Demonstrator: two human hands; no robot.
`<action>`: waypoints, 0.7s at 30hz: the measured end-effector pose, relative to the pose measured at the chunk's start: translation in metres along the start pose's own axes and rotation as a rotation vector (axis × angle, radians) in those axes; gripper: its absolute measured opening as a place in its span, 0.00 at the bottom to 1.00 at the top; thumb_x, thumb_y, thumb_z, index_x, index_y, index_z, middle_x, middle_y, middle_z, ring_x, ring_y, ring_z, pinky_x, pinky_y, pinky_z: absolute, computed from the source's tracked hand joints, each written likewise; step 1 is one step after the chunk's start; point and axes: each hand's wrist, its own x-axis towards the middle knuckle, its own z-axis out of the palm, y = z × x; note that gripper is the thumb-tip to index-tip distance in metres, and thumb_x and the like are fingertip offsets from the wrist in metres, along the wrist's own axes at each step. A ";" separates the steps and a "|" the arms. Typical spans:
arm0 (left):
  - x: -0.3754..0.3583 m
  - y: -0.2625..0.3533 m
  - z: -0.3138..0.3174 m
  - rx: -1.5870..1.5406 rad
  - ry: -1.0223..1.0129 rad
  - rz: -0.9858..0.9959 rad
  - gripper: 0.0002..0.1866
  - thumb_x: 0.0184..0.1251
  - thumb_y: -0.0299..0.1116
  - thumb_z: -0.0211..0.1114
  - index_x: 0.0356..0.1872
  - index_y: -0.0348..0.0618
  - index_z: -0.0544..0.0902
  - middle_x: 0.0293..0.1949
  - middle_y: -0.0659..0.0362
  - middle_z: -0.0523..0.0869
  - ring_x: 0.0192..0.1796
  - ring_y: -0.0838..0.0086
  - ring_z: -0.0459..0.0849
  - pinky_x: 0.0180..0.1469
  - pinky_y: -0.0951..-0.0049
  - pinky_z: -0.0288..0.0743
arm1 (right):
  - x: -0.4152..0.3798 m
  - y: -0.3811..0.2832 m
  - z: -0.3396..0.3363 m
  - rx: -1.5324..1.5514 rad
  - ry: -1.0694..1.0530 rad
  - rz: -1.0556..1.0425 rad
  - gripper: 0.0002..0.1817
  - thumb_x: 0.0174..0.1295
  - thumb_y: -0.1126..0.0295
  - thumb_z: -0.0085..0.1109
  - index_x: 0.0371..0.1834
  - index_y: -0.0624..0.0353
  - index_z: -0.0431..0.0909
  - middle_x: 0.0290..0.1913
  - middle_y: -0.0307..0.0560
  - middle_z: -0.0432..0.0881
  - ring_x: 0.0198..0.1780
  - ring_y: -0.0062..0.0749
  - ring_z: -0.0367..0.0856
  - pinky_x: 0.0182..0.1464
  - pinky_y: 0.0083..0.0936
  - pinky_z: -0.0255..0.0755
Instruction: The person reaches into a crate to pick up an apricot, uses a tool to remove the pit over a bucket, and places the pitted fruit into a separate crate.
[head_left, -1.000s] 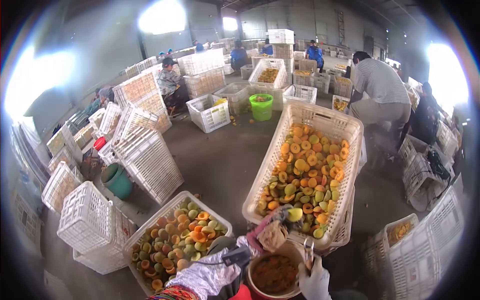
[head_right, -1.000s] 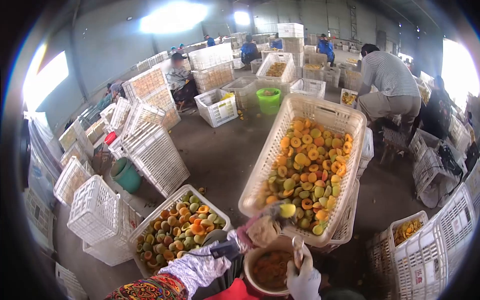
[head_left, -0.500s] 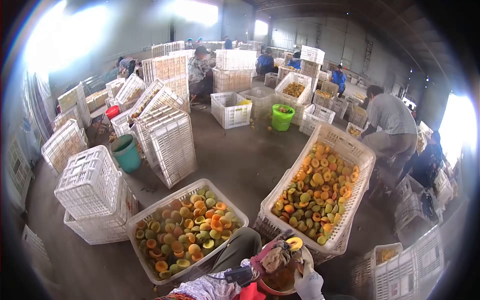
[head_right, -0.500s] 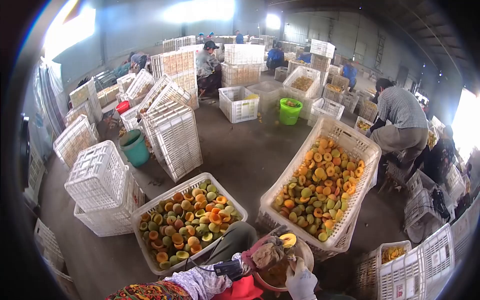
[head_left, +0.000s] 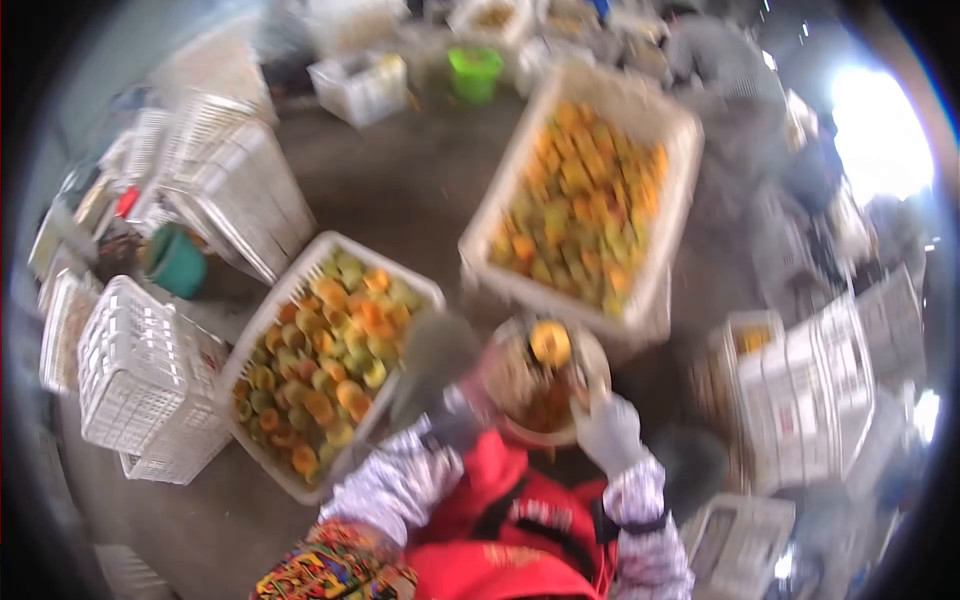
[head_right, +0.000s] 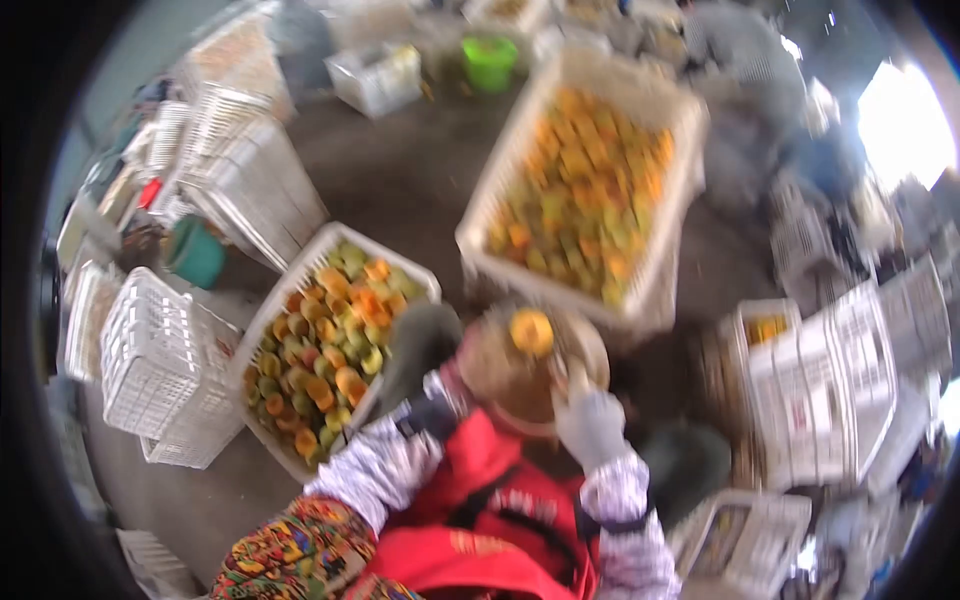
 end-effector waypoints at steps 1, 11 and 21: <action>-0.001 -0.001 0.000 0.340 0.036 0.069 0.21 0.67 0.35 0.57 0.60 0.41 0.74 0.57 0.54 0.79 0.61 0.62 0.76 0.68 0.62 0.66 | -0.001 -0.006 0.000 0.025 0.046 0.011 0.18 0.61 0.62 0.58 0.52 0.58 0.72 0.24 0.55 0.82 0.26 0.51 0.82 0.29 0.43 0.77; 0.009 0.015 0.000 -0.075 0.201 -0.122 0.19 0.61 0.29 0.65 0.53 0.37 0.77 0.48 0.56 0.85 0.52 0.69 0.82 0.57 0.69 0.75 | 0.016 -0.021 0.009 0.037 0.105 0.013 0.17 0.61 0.64 0.59 0.49 0.59 0.71 0.26 0.54 0.83 0.27 0.46 0.84 0.29 0.38 0.77; -0.003 -0.030 0.034 -1.735 0.426 -0.559 0.20 0.72 0.47 0.56 0.48 0.39 0.79 0.45 0.54 0.85 0.50 0.59 0.84 0.55 0.61 0.78 | 0.014 -0.030 0.035 0.097 -0.236 0.184 0.24 0.53 0.71 0.57 0.53 0.65 0.65 0.25 0.60 0.81 0.30 0.55 0.83 0.34 0.45 0.77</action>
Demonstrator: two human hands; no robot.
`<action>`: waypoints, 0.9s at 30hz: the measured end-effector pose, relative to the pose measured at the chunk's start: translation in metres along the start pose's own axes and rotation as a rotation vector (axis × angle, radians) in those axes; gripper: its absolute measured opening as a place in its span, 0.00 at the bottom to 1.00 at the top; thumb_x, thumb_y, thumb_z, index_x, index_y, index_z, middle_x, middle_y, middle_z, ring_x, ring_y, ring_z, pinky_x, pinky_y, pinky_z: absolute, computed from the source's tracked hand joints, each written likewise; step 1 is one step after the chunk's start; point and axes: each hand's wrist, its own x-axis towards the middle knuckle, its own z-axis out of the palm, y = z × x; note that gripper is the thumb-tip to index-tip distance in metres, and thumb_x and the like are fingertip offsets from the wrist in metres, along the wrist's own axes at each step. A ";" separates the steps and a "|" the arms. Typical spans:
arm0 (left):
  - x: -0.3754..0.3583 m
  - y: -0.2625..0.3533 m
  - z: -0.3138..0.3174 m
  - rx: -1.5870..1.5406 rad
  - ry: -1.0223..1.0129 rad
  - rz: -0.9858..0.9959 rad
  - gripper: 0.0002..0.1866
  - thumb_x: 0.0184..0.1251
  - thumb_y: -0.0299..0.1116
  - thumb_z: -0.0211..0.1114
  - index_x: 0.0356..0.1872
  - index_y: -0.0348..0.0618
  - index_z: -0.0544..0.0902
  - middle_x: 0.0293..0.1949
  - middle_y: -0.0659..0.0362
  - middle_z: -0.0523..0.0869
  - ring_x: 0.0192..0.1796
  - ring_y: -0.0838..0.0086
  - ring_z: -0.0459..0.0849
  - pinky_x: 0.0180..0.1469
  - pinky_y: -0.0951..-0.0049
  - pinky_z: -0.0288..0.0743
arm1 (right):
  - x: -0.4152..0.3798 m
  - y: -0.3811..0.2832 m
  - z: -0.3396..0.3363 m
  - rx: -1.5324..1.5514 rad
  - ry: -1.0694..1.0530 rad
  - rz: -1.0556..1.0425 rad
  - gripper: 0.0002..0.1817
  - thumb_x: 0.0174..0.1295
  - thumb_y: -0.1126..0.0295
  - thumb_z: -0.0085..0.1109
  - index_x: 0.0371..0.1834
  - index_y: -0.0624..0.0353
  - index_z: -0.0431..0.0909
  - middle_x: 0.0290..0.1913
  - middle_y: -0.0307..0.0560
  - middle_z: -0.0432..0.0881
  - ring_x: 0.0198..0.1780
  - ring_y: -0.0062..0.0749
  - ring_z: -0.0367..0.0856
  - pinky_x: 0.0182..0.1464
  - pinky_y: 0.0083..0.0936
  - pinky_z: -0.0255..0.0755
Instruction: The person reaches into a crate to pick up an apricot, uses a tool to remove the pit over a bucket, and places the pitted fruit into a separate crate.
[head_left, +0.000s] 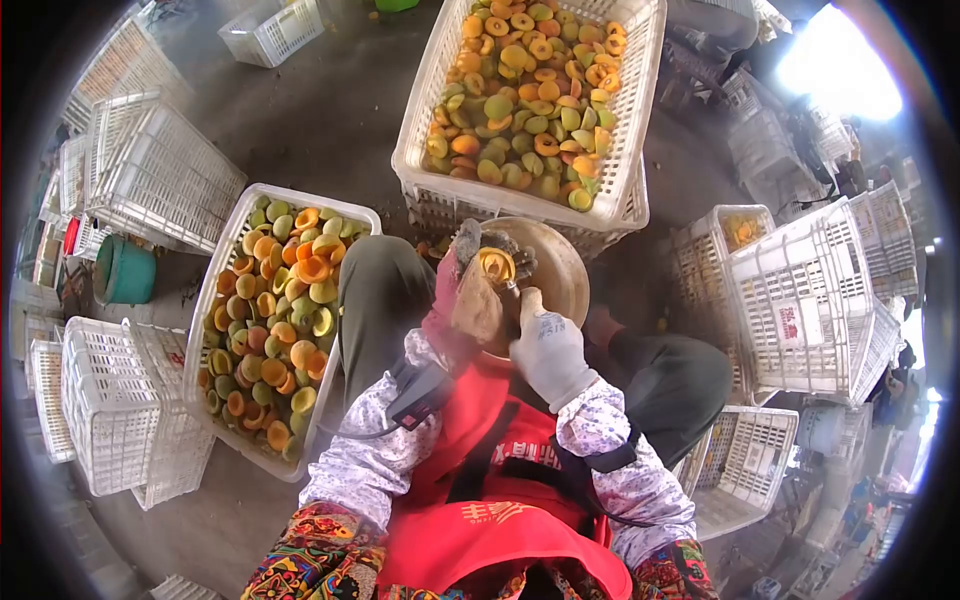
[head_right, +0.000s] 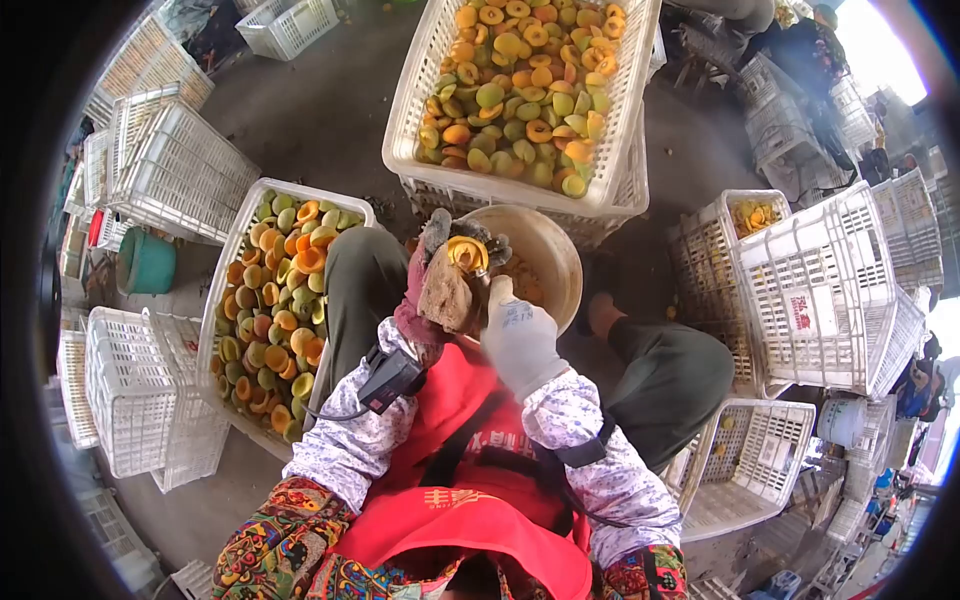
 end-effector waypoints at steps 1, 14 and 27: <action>0.002 0.001 -0.003 0.023 -0.003 0.004 0.21 0.72 0.49 0.55 0.46 0.39 0.79 0.42 0.53 0.85 0.48 0.57 0.84 0.53 0.58 0.78 | -0.002 -0.001 0.002 -0.001 -0.007 0.001 0.24 0.53 0.71 0.57 0.53 0.65 0.65 0.25 0.60 0.81 0.30 0.55 0.83 0.34 0.45 0.77; 0.000 -0.004 0.016 0.136 -0.063 0.009 0.17 0.74 0.44 0.54 0.39 0.38 0.76 0.33 0.52 0.82 0.36 0.55 0.85 0.41 0.54 0.82 | -0.007 0.019 0.008 0.356 0.210 -0.386 0.06 0.62 0.75 0.50 0.37 0.65 0.67 0.19 0.48 0.76 0.15 0.29 0.76 0.17 0.30 0.67; 0.028 0.034 0.028 0.459 0.120 0.624 0.12 0.71 0.36 0.57 0.37 0.39 0.82 0.32 0.61 0.82 0.33 0.77 0.79 0.35 0.75 0.73 | -0.010 0.083 0.004 0.637 -0.461 0.191 0.09 0.67 0.67 0.49 0.36 0.63 0.68 0.19 0.47 0.77 0.14 0.32 0.76 0.17 0.29 0.69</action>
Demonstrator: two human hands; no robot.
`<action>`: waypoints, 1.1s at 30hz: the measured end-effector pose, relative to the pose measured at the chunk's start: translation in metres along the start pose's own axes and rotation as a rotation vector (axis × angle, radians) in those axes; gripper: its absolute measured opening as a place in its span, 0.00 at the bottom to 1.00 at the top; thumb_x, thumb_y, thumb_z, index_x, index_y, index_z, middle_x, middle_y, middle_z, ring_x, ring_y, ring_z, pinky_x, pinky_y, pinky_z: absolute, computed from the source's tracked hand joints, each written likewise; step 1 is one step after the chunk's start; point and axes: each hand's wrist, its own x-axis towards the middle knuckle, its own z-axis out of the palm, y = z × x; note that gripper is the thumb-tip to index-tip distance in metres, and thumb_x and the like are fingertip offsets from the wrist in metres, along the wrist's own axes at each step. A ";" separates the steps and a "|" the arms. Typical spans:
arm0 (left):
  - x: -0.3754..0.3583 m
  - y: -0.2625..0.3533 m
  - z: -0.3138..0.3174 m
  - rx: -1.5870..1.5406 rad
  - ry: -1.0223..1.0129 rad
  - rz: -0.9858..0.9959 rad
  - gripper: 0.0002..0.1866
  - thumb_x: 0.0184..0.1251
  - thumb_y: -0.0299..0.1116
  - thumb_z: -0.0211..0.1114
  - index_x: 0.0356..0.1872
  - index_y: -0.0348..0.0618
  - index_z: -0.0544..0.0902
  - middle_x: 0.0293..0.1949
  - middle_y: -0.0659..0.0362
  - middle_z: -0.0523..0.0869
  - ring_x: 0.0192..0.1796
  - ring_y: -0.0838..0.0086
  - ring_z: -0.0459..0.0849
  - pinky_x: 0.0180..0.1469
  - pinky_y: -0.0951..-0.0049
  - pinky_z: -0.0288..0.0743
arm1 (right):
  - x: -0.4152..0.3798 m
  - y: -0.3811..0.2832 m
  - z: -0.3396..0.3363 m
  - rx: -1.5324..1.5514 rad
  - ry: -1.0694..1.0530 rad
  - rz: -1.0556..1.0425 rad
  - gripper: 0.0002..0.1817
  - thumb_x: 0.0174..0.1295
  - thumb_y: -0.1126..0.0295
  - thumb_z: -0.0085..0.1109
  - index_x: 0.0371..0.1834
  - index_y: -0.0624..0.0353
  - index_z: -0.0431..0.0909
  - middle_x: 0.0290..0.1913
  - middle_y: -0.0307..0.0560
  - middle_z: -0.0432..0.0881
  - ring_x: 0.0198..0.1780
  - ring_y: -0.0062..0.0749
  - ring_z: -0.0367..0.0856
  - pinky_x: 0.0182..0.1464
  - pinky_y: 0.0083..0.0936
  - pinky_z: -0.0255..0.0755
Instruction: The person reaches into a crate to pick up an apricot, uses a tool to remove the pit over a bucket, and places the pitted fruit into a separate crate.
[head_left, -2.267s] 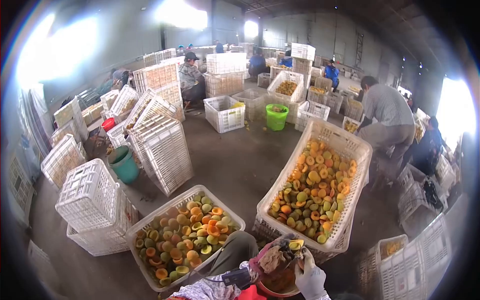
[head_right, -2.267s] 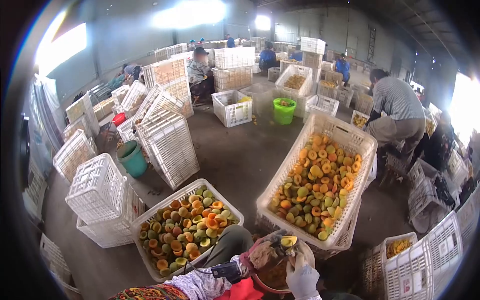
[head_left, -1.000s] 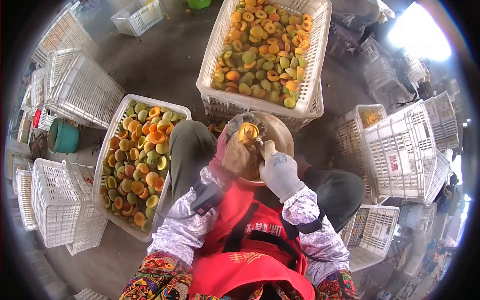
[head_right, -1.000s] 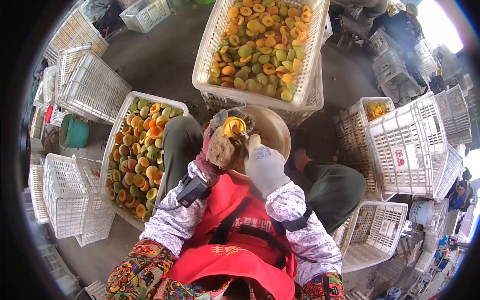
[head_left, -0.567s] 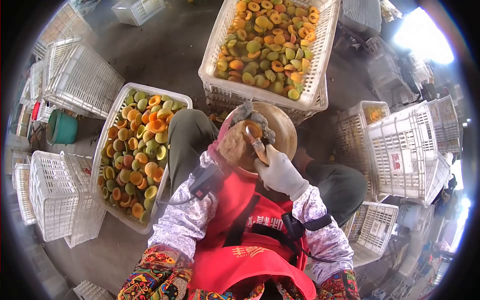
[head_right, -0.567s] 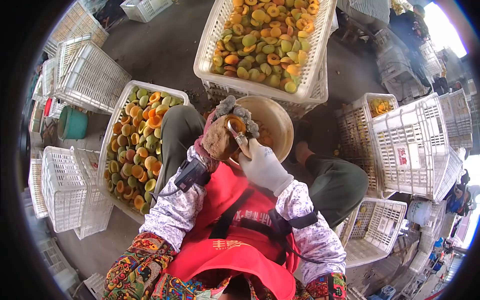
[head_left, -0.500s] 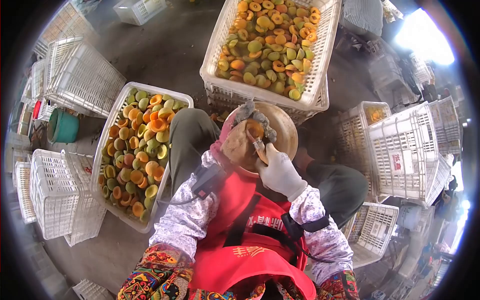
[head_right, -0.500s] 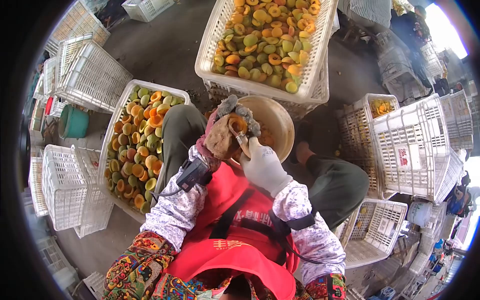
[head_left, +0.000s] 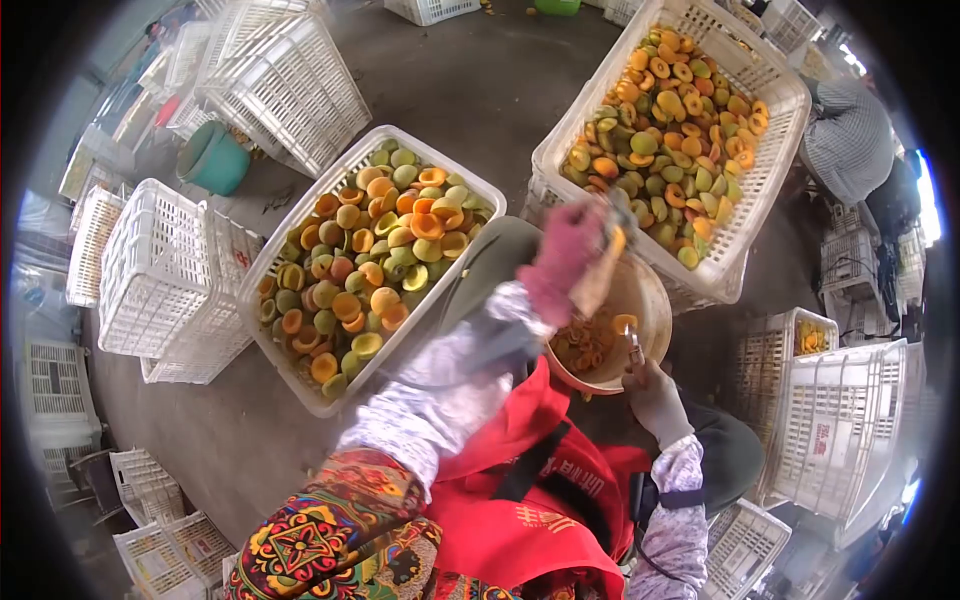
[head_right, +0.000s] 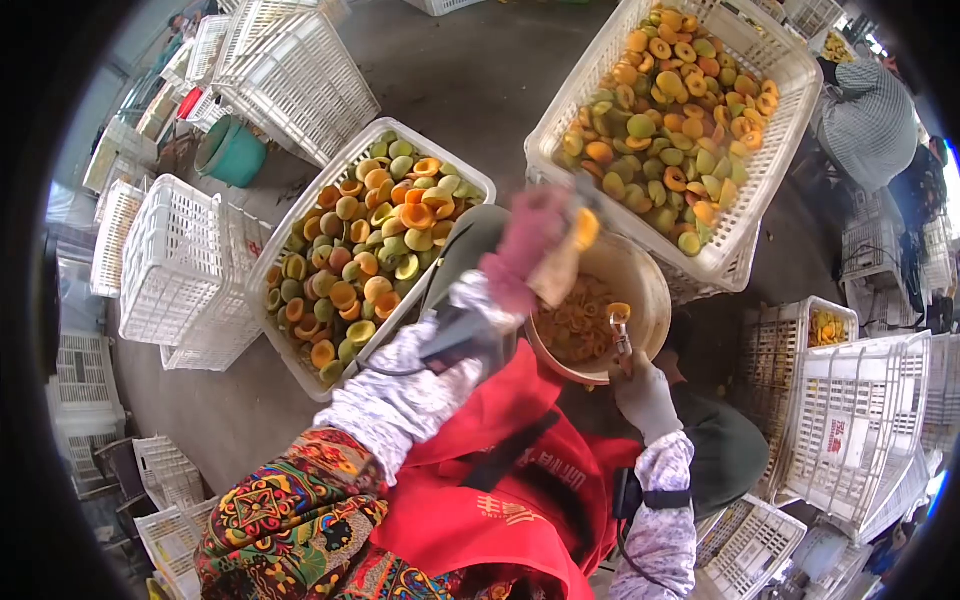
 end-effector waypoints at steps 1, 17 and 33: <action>-0.016 0.064 -0.014 0.023 -0.090 -0.206 0.07 0.70 0.32 0.58 0.39 0.40 0.82 0.31 0.62 0.81 0.33 0.77 0.78 0.35 0.77 0.73 | 0.019 0.040 0.003 -0.394 0.163 -0.180 0.13 0.67 0.63 0.49 0.40 0.63 0.70 0.22 0.52 0.79 0.19 0.39 0.80 0.22 0.34 0.72; 0.117 0.062 0.025 1.538 -0.491 0.342 0.20 0.61 0.43 0.64 0.50 0.43 0.82 0.52 0.49 0.81 0.53 0.54 0.80 0.56 0.63 0.73 | -0.008 -0.024 -0.036 -0.636 0.348 -0.166 0.15 0.62 0.60 0.58 0.45 0.58 0.73 0.26 0.57 0.82 0.31 0.53 0.83 0.34 0.44 0.76; 0.155 -0.030 0.040 0.123 -0.344 -0.579 0.20 0.70 0.33 0.58 0.61 0.40 0.73 0.48 0.53 0.83 0.48 0.64 0.83 0.49 0.65 0.81 | 0.009 -0.050 -0.073 -0.417 0.659 -0.609 0.14 0.58 0.67 0.62 0.45 0.59 0.74 0.27 0.49 0.82 0.27 0.43 0.82 0.26 0.34 0.75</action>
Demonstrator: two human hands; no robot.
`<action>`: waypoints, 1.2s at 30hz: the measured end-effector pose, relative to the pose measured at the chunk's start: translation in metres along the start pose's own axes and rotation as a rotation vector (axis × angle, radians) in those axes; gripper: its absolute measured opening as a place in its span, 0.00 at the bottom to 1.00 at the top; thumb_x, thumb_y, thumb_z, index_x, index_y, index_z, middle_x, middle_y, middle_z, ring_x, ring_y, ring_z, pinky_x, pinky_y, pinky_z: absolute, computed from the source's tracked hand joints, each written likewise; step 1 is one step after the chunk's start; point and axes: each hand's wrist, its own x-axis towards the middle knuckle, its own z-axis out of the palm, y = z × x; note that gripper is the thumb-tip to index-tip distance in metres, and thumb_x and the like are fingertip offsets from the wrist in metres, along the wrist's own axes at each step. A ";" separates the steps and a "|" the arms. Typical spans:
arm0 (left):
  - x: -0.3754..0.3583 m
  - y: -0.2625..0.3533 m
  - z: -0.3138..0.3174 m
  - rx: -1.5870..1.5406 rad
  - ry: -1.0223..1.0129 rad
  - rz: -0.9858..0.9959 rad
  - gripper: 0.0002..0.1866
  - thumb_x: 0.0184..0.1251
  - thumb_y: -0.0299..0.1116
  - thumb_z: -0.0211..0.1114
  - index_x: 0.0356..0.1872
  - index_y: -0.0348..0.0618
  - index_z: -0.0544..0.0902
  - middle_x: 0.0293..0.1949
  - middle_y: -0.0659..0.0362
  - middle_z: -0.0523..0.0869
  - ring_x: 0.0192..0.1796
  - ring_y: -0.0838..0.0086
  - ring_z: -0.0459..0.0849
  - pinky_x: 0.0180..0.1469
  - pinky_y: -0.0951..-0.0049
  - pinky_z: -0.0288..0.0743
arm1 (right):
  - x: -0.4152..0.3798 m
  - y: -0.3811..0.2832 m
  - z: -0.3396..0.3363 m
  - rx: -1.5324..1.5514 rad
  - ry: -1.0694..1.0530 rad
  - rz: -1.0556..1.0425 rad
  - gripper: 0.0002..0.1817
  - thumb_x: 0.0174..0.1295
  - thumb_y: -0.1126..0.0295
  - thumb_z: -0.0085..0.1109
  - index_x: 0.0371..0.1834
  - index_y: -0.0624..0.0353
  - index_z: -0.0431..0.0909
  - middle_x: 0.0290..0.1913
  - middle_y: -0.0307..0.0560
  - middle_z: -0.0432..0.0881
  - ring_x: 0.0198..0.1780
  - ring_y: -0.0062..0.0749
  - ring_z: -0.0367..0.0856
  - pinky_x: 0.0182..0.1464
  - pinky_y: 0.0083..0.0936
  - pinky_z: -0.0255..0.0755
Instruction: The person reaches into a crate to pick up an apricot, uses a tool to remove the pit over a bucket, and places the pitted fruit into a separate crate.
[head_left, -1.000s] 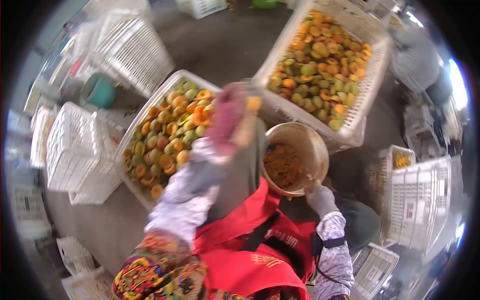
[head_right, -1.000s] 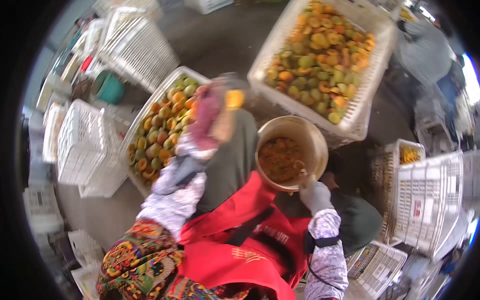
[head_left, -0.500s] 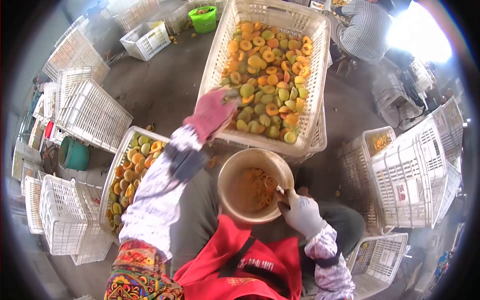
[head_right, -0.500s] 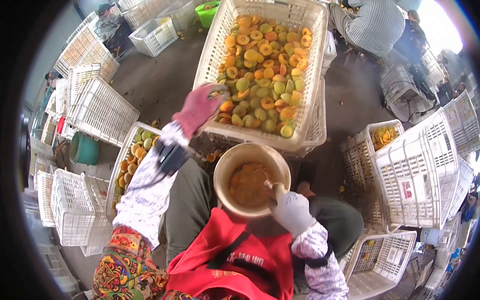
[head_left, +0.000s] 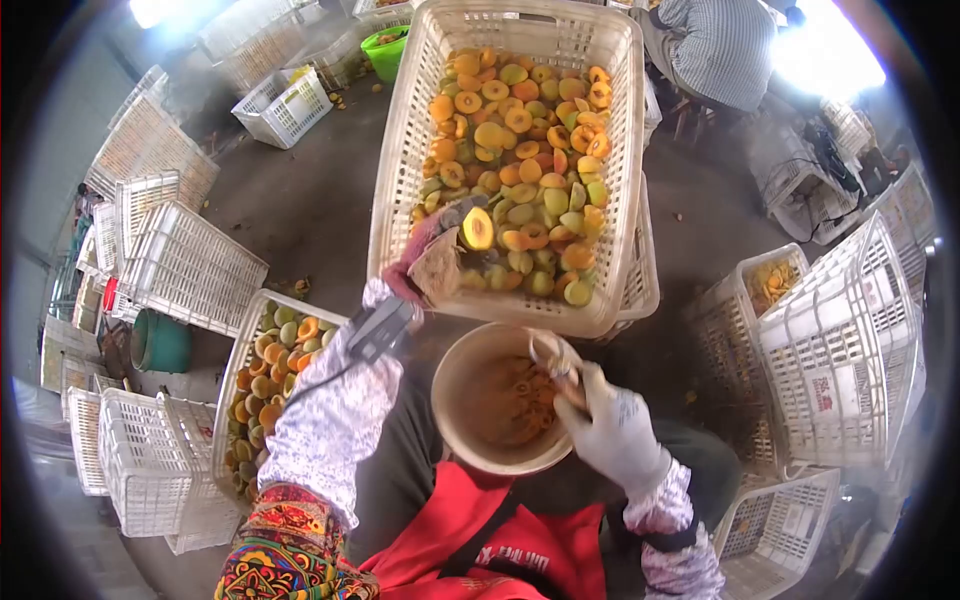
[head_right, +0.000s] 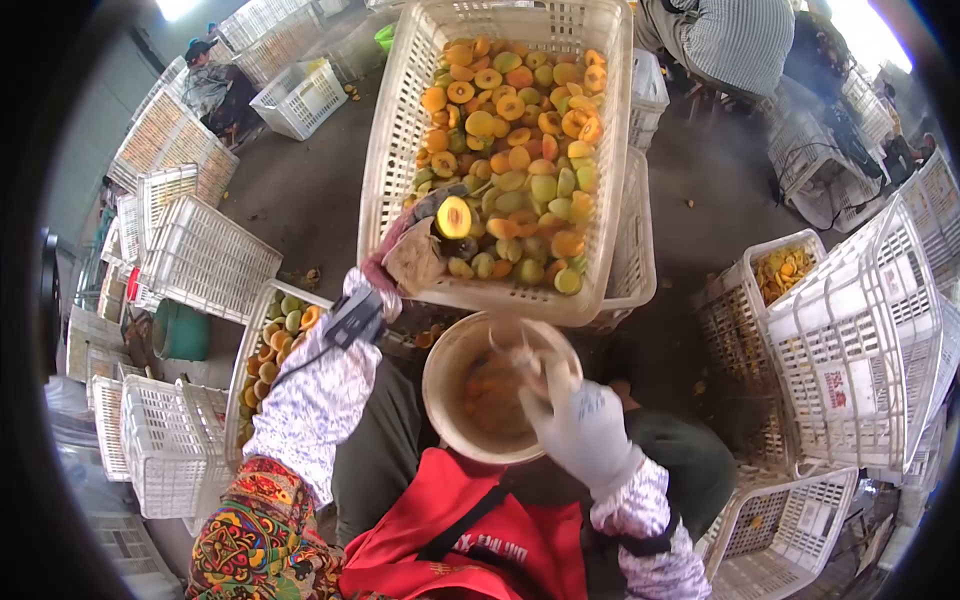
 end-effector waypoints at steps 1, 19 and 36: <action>-0.018 -0.006 0.000 -0.137 -0.131 0.044 0.20 0.71 0.32 0.57 0.62 0.40 0.71 0.48 0.53 0.82 0.48 0.63 0.83 0.49 0.65 0.81 | 0.011 -0.009 0.002 0.027 0.060 -0.016 0.15 0.58 0.66 0.62 0.45 0.59 0.74 0.30 0.49 0.82 0.28 0.43 0.83 0.27 0.33 0.76; -0.132 -0.053 0.087 -0.273 0.004 0.151 0.26 0.74 0.53 0.50 0.51 0.35 0.76 0.42 0.52 0.83 0.47 0.67 0.83 0.44 0.66 0.80 | -0.005 -0.052 0.039 -0.222 0.037 0.112 0.21 0.58 0.67 0.54 0.51 0.69 0.71 0.21 0.53 0.81 0.23 0.44 0.82 0.27 0.38 0.75; -0.133 -0.044 0.085 -0.074 -0.245 -0.044 0.21 0.72 0.51 0.55 0.35 0.40 0.81 0.30 0.57 0.82 0.35 0.70 0.81 0.37 0.71 0.74 | -0.009 -0.044 0.017 1.056 -0.690 0.637 0.11 0.64 0.66 0.53 0.46 0.59 0.74 0.26 0.35 0.76 0.23 0.17 0.73 0.25 0.17 0.66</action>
